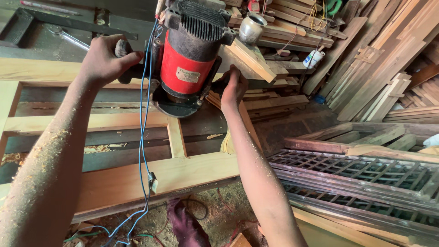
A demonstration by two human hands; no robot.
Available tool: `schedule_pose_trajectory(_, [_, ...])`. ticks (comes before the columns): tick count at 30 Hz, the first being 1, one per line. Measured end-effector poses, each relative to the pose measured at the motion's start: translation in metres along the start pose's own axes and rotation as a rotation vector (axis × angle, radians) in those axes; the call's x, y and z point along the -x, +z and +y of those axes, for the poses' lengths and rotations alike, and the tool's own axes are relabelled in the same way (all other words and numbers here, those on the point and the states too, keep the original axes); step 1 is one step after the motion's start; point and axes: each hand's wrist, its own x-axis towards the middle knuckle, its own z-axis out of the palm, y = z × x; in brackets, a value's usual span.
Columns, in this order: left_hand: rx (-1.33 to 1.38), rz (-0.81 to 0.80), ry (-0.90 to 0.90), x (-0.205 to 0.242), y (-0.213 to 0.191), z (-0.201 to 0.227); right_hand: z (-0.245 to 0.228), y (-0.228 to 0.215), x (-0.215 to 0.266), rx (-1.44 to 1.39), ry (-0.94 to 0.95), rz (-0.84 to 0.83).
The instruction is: The person uses a handheld electric router to shape the edges of a wooden frame. They guide the tool along the wood's contours, creating a curved profile while wood shavings accumulate on the surface.
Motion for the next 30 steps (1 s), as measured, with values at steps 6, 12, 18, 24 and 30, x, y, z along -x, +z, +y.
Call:
schedule_pose_trajectory(6, [0.063,-0.118,-0.093,0.005,-0.011,0.011,0.001,-0.007,0.003,0.025,-0.078,-0.024])
schedule_pose_trajectory(12, [0.161,-0.261,-0.091,0.004,-0.019,0.006,0.001,-0.010,0.006,-0.033,-0.028,-0.013])
schedule_pose_trajectory(18, [0.187,-0.339,-0.113,0.005,-0.024,0.013,0.000,-0.018,0.014,-0.009,-0.103,-0.062])
schedule_pose_trajectory(24, [-0.090,-0.367,-0.183,0.008,-0.031,0.035,-0.011,-0.022,0.025,0.003,-0.057,-0.040])
schedule_pose_trajectory(30, [-0.103,-0.445,-0.205,0.008,-0.036,0.040,-0.015,-0.024,0.028,0.005,-0.065,-0.040])
